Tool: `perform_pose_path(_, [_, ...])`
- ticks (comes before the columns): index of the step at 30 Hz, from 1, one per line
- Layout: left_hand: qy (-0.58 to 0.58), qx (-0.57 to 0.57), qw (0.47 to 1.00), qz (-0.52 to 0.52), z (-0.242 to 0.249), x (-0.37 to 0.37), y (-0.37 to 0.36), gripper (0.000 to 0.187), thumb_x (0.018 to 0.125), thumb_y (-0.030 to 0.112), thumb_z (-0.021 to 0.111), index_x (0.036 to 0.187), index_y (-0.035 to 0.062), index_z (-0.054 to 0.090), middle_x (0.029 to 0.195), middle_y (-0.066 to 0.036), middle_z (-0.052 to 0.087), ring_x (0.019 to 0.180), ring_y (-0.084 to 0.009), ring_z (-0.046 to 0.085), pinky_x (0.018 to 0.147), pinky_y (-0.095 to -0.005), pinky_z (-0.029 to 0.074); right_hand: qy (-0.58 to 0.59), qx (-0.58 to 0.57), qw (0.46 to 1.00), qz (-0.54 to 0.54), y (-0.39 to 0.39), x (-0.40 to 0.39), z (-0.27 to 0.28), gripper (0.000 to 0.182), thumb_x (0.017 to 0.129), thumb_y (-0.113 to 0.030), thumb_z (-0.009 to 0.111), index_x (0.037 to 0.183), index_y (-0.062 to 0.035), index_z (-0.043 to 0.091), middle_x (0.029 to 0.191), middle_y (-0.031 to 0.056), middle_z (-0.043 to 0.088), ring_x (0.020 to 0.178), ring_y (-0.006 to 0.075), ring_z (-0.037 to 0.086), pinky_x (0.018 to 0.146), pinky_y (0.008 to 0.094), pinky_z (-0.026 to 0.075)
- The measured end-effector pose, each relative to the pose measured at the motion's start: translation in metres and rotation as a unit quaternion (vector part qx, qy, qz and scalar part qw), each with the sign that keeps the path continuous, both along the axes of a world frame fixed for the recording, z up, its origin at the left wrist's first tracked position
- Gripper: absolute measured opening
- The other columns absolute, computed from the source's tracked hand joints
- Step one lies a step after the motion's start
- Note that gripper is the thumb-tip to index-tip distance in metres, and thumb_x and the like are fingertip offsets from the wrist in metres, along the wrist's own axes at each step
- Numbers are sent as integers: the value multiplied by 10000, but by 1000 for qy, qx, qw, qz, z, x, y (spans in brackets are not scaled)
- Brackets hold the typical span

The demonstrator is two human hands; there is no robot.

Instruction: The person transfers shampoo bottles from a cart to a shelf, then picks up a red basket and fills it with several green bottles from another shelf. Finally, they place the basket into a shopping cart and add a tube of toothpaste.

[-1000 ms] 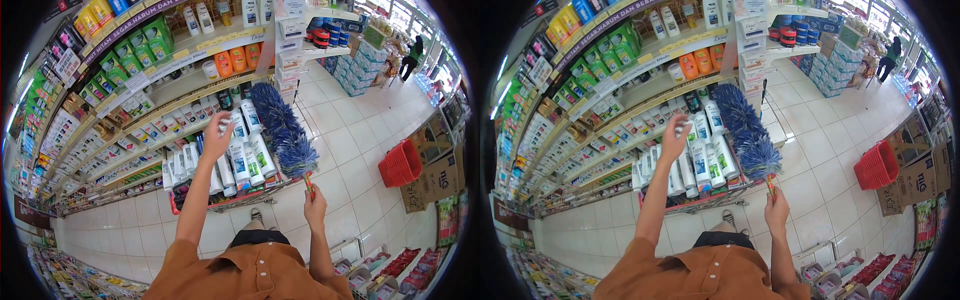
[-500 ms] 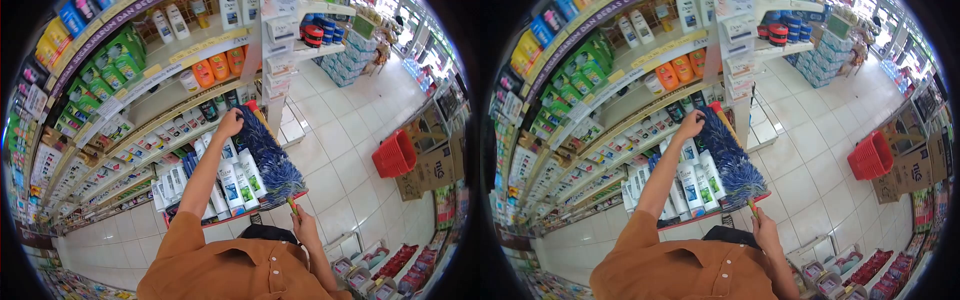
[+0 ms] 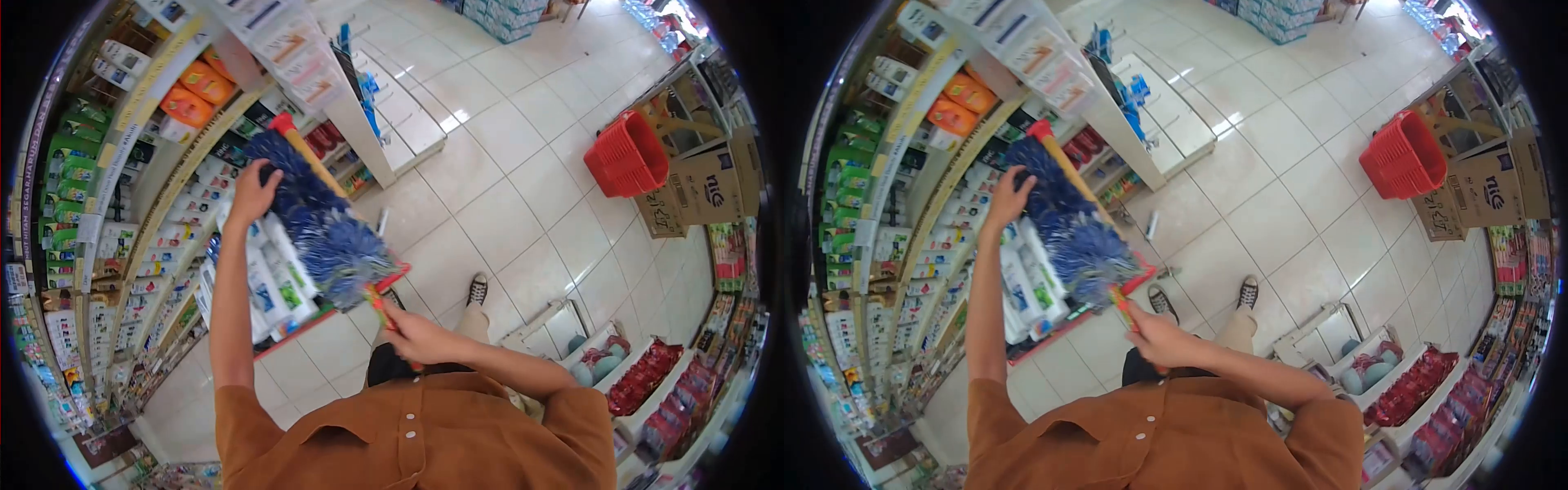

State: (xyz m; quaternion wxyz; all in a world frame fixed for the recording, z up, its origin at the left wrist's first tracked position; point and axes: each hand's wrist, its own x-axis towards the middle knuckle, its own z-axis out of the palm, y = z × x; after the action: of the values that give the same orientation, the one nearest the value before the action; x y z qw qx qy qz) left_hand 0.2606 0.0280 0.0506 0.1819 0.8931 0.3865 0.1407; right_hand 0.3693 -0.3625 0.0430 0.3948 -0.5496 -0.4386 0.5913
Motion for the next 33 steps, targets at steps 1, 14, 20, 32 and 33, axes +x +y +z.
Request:
perform_pose_path(1, [1, 16, 1000, 8, 15, 5, -23, 399, 873, 300, 644, 1146, 15, 585, 1117, -211, 617, 1077, -379, 561, 949, -408, 415, 29, 1, 999, 30, 1, 6, -4, 535, 933, -132, 513, 1365, 33, 245, 819, 227, 566, 790, 406, 606, 696, 459, 468])
perform_pose_path(14, [-72, -377, 923, -31, 64, 190, -389, 281, 892, 246, 616, 1071, 33, 574, 1070, -148, 608, 1018, -270, 573, 854, -373, 446, 243, 31, 969, 20, -50, 105, -150, 687, 925, -380, 575, 1418, 30, 329, 1069, 141, 608, 917, 226, 601, 765, 338, 483])
perform_pose_path(20, [155, -455, 877, -13, -108, 266, -394, 421, 883, 436, 584, 1051, 50, 596, 933, -144, 649, 871, -299, 639, 742, -398, 491, 170, -76, 959, -212, -121, 154, -332, 630, 856, -358, 652, 1307, 26, 437, 1136, 181, 590, 1042, 259, 578, 849, 347, 480])
perform_pose_path(32, [320, -413, 815, 249, -634, 193, -266, 487, 841, 398, 613, 1185, 66, 519, 1166, -168, 610, 1105, -348, 581, 889, -479, 479, -271, -272, 921, -64, -190, 148, -418, 488, 758, -266, 712, 1174, -60, 562, 1381, 185, 443, 1297, 447, 344, 1047, 519, 312])
perform_pose_path(33, [310, -404, 819, 265, -662, 186, -250, 482, 835, 354, 639, 1197, 67, 501, 1171, -179, 597, 1113, -350, 571, 900, -476, 473, -276, -290, 915, -53, -179, 147, -419, 488, 734, -237, 729, 1161, -67, 564, 1405, 175, 421, 1324, 449, 303, 1059, 528, 283])
